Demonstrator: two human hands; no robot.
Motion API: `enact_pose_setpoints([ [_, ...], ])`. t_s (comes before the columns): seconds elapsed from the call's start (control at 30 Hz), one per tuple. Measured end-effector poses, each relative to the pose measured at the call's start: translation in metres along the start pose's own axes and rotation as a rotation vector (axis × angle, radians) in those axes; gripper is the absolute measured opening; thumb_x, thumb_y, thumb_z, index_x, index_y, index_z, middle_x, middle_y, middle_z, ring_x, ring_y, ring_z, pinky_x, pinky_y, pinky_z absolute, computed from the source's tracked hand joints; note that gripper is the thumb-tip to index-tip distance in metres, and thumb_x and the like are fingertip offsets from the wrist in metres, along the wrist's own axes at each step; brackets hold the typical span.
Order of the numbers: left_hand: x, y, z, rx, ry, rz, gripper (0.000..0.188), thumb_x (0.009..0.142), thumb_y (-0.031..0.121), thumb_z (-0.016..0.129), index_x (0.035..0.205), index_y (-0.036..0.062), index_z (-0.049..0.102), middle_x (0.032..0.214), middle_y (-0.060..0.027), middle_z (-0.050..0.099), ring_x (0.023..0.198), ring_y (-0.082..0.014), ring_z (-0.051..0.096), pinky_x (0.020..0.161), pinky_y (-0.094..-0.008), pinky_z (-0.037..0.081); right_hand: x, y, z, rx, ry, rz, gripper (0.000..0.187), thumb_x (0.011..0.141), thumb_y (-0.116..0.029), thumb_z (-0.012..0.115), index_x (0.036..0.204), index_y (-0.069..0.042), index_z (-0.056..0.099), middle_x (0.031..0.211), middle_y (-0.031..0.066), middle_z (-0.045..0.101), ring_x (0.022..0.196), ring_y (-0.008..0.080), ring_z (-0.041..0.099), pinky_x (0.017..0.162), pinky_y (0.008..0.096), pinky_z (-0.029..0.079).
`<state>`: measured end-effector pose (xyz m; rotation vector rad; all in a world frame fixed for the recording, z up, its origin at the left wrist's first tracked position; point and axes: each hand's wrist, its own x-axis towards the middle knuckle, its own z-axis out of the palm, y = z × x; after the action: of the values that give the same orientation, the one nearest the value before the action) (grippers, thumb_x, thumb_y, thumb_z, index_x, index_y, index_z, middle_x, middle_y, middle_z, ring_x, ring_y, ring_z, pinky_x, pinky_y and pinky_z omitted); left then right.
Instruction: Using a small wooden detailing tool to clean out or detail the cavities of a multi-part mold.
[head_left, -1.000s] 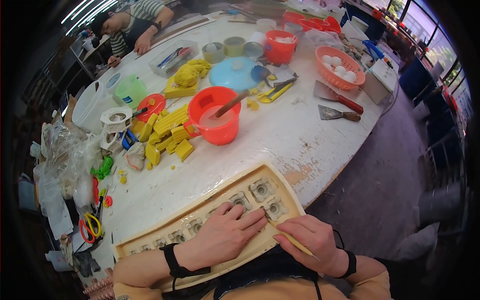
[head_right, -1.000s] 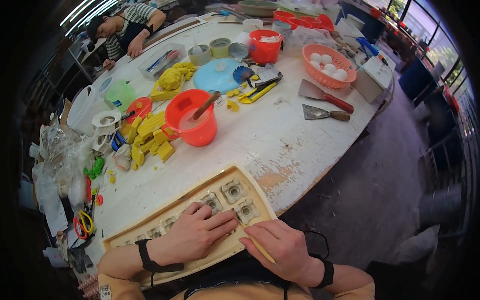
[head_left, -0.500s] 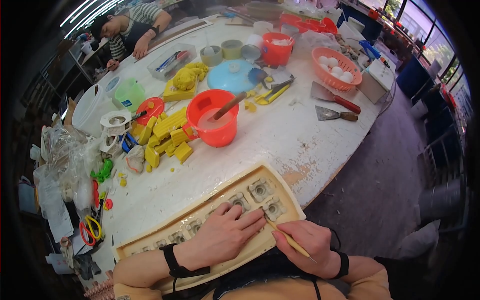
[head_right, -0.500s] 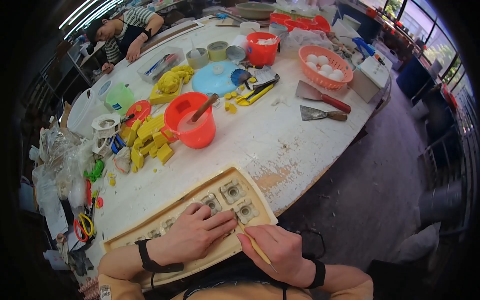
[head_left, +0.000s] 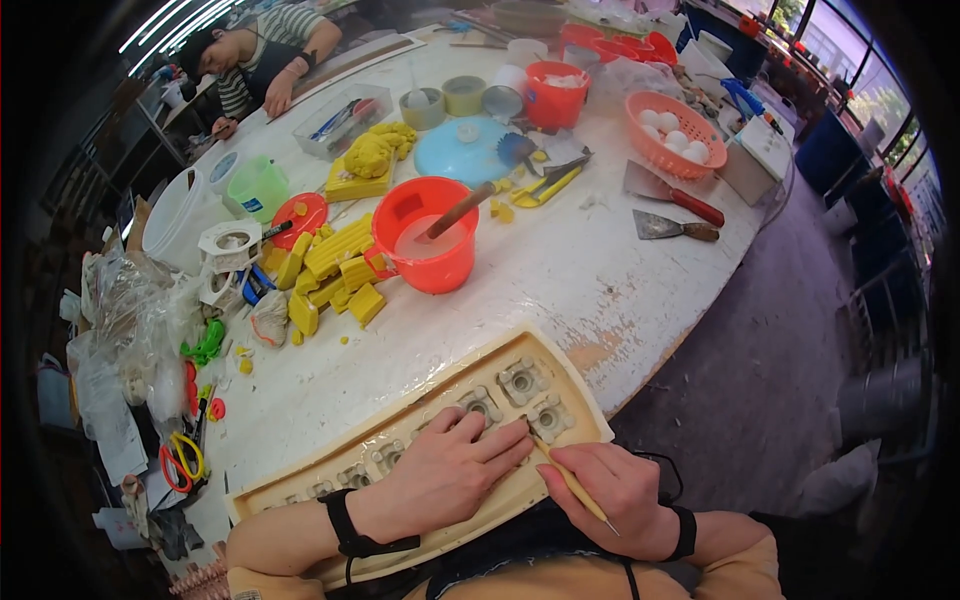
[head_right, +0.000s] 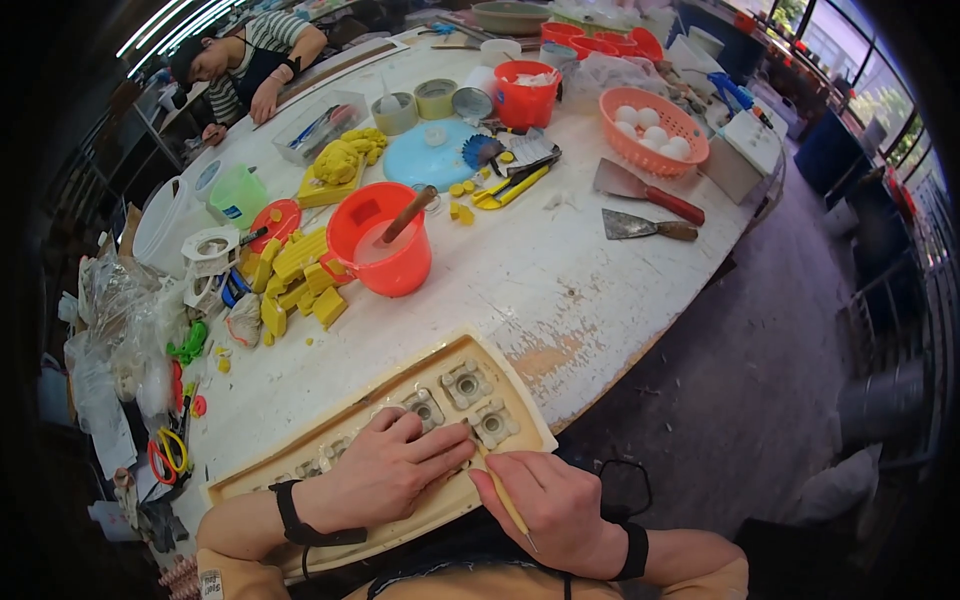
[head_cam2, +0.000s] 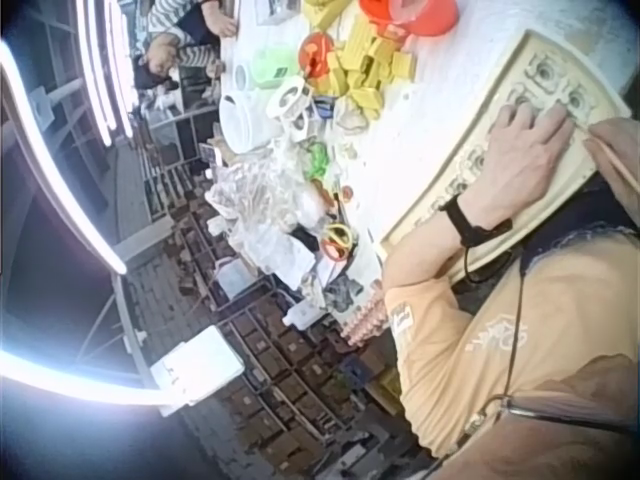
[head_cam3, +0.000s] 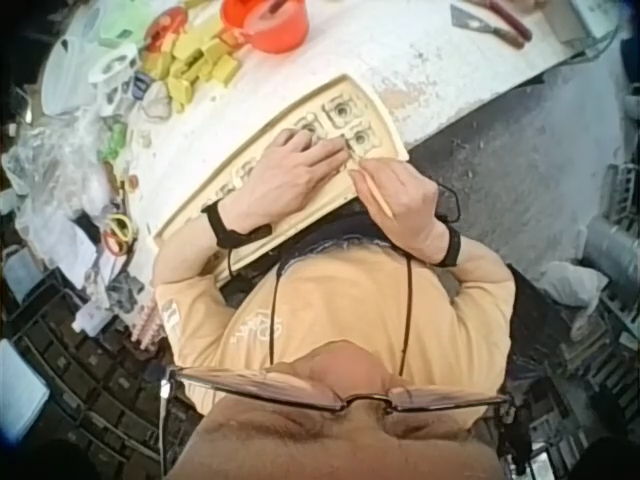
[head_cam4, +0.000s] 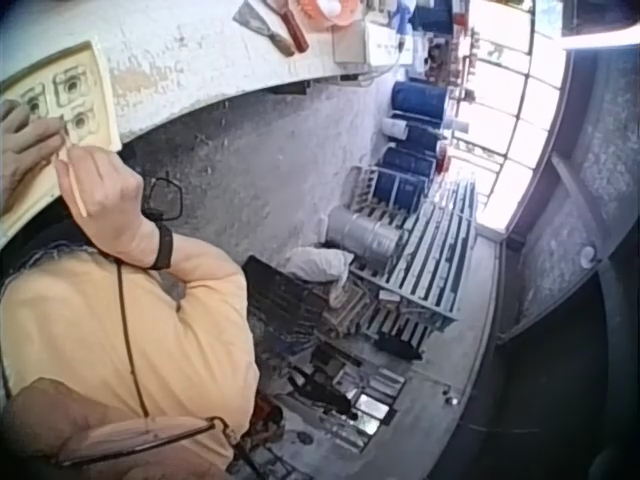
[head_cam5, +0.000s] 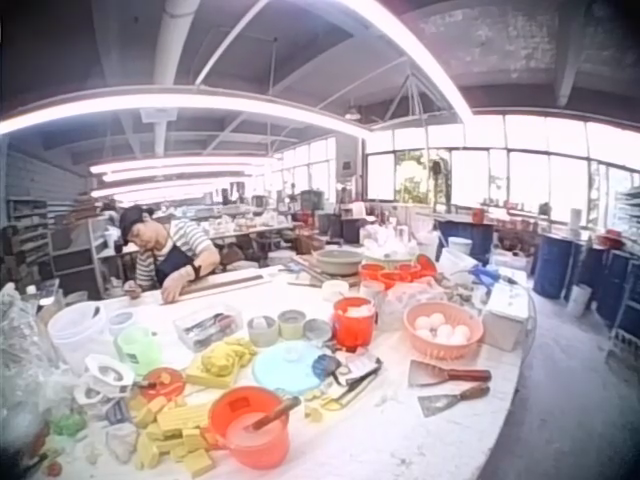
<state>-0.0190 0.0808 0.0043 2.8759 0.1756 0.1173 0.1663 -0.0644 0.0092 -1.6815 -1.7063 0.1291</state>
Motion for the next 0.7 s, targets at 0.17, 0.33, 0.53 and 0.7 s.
enact_pose_setpoints([
  [0.17, -0.001, 0.0, 0.001, 0.006, -0.004, -0.006, 0.048, 0.086, 0.019, 0.066, 0.133, 0.0122, 0.064, 0.134, 0.0036, 0.058, 0.087, -0.0192, 0.049, 0.087, -0.0341, 0.041, 0.0, 0.006, 0.0, 0.049, 0.021, -0.021, 0.018, 0.083, -0.009, 0.083, 0.095, -0.002, 0.072, 0.082, 0.0099, 0.072, 0.068, 0.025, 0.07, 0.059, 0.032, 0.056],
  [0.33, 0.0, 0.001, -0.005, -0.035, -0.033, -0.009, 0.048, 0.085, 0.015, 0.062, 0.132, 0.0066, 0.065, 0.133, -0.0011, 0.06, 0.092, -0.0207, 0.053, 0.088, -0.0347, 0.042, -0.002, 0.012, -0.011, 0.214, 0.038, 0.083, 0.013, 0.084, -0.006, 0.081, 0.092, -0.002, 0.073, 0.078, 0.0102, 0.072, 0.062, 0.0243, 0.07, 0.055, 0.031, 0.055],
  [0.53, 0.001, 0.001, -0.004, -0.027, -0.055, -0.003, 0.047, 0.085, 0.016, 0.061, 0.131, 0.0064, 0.065, 0.135, -0.0009, 0.058, 0.093, -0.0211, 0.052, 0.088, -0.0346, 0.042, -0.003, 0.014, -0.013, 0.26, -0.01, 0.223, 0.01, 0.085, -0.006, 0.081, 0.091, -0.001, 0.075, 0.076, 0.0105, 0.073, 0.061, 0.0234, 0.071, 0.054, 0.0308, 0.054],
  [0.7, 0.002, 0.001, -0.004, 0.024, -0.041, -0.004, 0.045, 0.086, 0.019, 0.064, 0.131, 0.0133, 0.065, 0.132, 0.0049, 0.058, 0.085, -0.0185, 0.049, 0.086, -0.0347, 0.042, -0.001, 0.015, -0.014, 0.245, -0.01, 0.177, 0.013, 0.085, -0.01, 0.084, 0.092, -0.002, 0.076, 0.078, 0.011, 0.074, 0.062, 0.0232, 0.071, 0.055, 0.0302, 0.055],
])
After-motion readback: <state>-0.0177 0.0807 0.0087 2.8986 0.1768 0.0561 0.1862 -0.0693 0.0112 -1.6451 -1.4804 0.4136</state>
